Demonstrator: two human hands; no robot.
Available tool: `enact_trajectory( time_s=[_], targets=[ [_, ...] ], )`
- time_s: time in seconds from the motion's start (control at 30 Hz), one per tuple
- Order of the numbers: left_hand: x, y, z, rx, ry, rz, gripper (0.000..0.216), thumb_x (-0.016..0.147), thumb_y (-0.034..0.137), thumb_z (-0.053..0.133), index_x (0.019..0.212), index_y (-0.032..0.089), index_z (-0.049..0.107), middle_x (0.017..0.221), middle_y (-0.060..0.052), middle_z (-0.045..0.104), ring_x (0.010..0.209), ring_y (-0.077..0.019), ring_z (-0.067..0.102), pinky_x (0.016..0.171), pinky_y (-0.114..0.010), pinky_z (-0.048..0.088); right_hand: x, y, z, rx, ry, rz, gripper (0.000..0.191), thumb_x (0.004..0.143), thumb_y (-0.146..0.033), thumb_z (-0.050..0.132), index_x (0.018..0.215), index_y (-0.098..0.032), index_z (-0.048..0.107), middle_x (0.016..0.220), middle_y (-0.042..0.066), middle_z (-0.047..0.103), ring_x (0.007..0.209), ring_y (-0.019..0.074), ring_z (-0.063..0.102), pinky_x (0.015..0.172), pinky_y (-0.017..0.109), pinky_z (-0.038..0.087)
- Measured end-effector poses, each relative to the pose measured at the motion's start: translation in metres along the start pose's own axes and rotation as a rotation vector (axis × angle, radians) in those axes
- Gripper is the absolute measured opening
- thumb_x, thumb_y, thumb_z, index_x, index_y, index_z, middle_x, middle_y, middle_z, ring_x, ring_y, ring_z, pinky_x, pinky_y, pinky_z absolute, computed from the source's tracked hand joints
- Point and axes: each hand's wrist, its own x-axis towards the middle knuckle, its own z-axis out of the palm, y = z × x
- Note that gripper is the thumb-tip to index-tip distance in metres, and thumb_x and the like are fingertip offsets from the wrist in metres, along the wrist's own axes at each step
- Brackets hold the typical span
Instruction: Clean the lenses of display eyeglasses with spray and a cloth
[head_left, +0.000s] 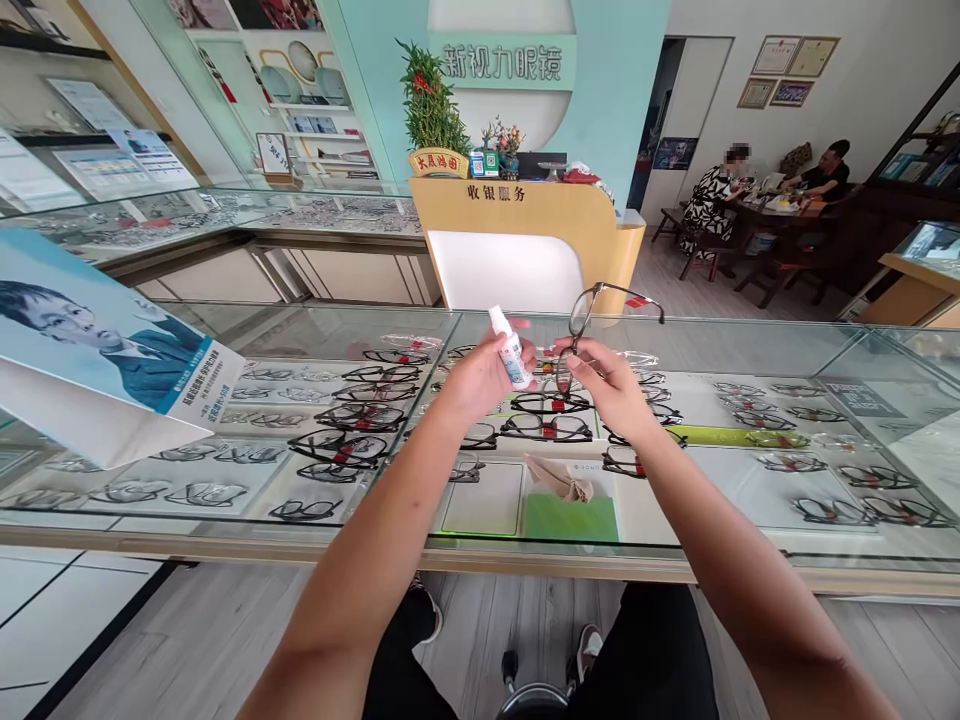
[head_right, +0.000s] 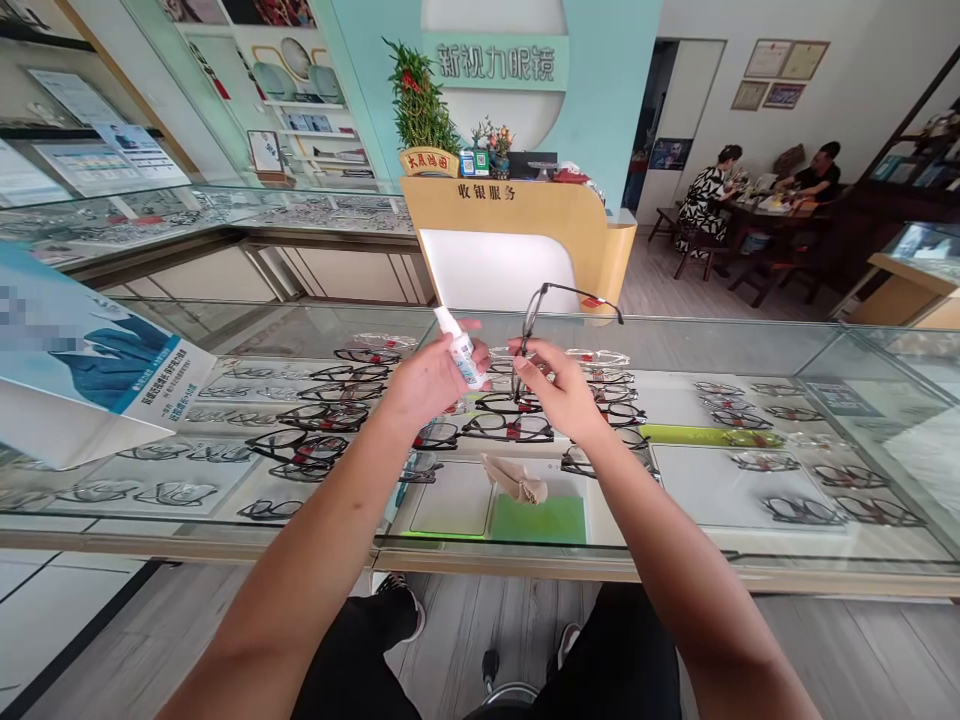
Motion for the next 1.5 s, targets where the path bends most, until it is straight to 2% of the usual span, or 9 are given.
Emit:
enact_trajectory(
  time_s=[0.17, 0.27, 0.4, 0.53, 0.77, 1.03, 1.17, 1.33, 1.5],
  targets=[
    [0.002, 0.002, 0.009, -0.1, 0.031, -0.142, 0.068, 0.099, 0.083, 0.066, 0.083, 0.017, 0.076, 0.073, -0.005, 0.058, 0.069, -0.0213, 0.062, 0.063, -0.037, 0.057, -0.002, -0.006, 0.004, 0.17, -0.124, 0.065, 0.051, 0.102, -0.079, 0.072, 0.111, -0.03, 0.081, 0.133, 0.006, 0.084, 0.114, 0.0272, 0.074, 0.1, 0.044, 0.058],
    [0.003, 0.001, 0.01, -0.117, 0.084, -0.153, 0.071, 0.098, 0.087, 0.063, 0.076, 0.02, 0.071, 0.073, -0.007, 0.062, 0.074, -0.0245, 0.068, 0.068, -0.038, 0.06, -0.002, -0.008, 0.005, 0.21, -0.158, 0.063, 0.05, 0.102, -0.078, 0.074, 0.108, -0.03, 0.081, 0.126, 0.005, 0.084, 0.107, 0.0256, 0.074, 0.103, 0.044, 0.058],
    [0.004, 0.0, 0.011, -0.119, 0.122, -0.115, 0.065, 0.094, 0.084, 0.07, 0.08, 0.021, 0.069, 0.08, -0.006, 0.067, 0.084, -0.0252, 0.074, 0.077, -0.04, 0.064, -0.001, -0.009, 0.004, 0.22, -0.165, 0.072, 0.053, 0.099, -0.081, 0.076, 0.11, -0.03, 0.083, 0.119, 0.005, 0.083, 0.11, 0.0265, 0.073, 0.106, 0.045, 0.057],
    [0.007, -0.007, 0.011, 0.029, 0.188, -0.054, 0.059, 0.089, 0.08, 0.075, 0.083, 0.022, 0.065, 0.081, -0.005, 0.068, 0.088, -0.0252, 0.076, 0.079, -0.039, 0.065, -0.002, -0.011, 0.004, 0.207, -0.212, 0.089, 0.06, 0.097, -0.086, 0.074, 0.11, -0.029, 0.084, 0.111, 0.005, 0.081, 0.108, 0.0266, 0.073, 0.105, 0.044, 0.058],
    [0.013, -0.026, -0.001, 0.425, 0.36, 0.077, 0.045, 0.09, 0.069, 0.066, 0.081, 0.025, 0.063, 0.078, -0.002, 0.063, 0.076, -0.0213, 0.067, 0.074, -0.035, 0.061, -0.005, -0.016, 0.01, 0.274, -0.3, 0.15, 0.057, 0.098, -0.084, 0.074, 0.109, -0.03, 0.085, 0.125, 0.006, 0.083, 0.101, 0.0245, 0.071, 0.098, 0.043, 0.06],
    [0.011, -0.028, -0.004, 0.611, 0.358, 0.115, 0.046, 0.093, 0.07, 0.057, 0.083, 0.025, 0.063, 0.083, -0.003, 0.063, 0.081, -0.0223, 0.065, 0.075, -0.035, 0.061, -0.006, -0.017, 0.012, 0.317, -0.332, 0.147, 0.054, 0.1, -0.081, 0.075, 0.109, -0.029, 0.084, 0.124, 0.007, 0.084, 0.1, 0.023, 0.072, 0.1, 0.042, 0.062],
    [0.011, -0.029, -0.005, 0.577, 0.342, 0.095, 0.048, 0.093, 0.073, 0.057, 0.086, 0.026, 0.064, 0.085, -0.004, 0.065, 0.084, -0.0231, 0.067, 0.077, -0.034, 0.062, -0.005, -0.018, 0.01, 0.314, -0.322, 0.136, 0.054, 0.1, -0.081, 0.074, 0.109, -0.028, 0.084, 0.123, 0.006, 0.084, 0.098, 0.0227, 0.071, 0.1, 0.042, 0.062],
    [0.011, -0.031, -0.006, 0.459, 0.333, 0.122, 0.044, 0.089, 0.067, 0.065, 0.085, 0.024, 0.068, 0.088, -0.004, 0.066, 0.088, -0.0221, 0.067, 0.079, -0.031, 0.059, -0.003, -0.014, 0.005, 0.277, -0.241, 0.147, 0.055, 0.1, -0.082, 0.073, 0.114, -0.03, 0.085, 0.124, 0.006, 0.083, 0.098, 0.0238, 0.071, 0.097, 0.042, 0.061],
    [0.007, -0.03, -0.001, 0.516, 0.292, 0.048, 0.045, 0.084, 0.068, 0.072, 0.085, 0.023, 0.07, 0.093, -0.005, 0.07, 0.095, -0.0243, 0.068, 0.081, -0.032, 0.056, -0.001, -0.006, 0.003, 0.259, -0.123, 0.176, 0.061, 0.1, -0.085, 0.069, 0.122, -0.03, 0.082, 0.13, 0.006, 0.081, 0.099, 0.023, 0.07, 0.09, 0.038, 0.06]
  ],
)
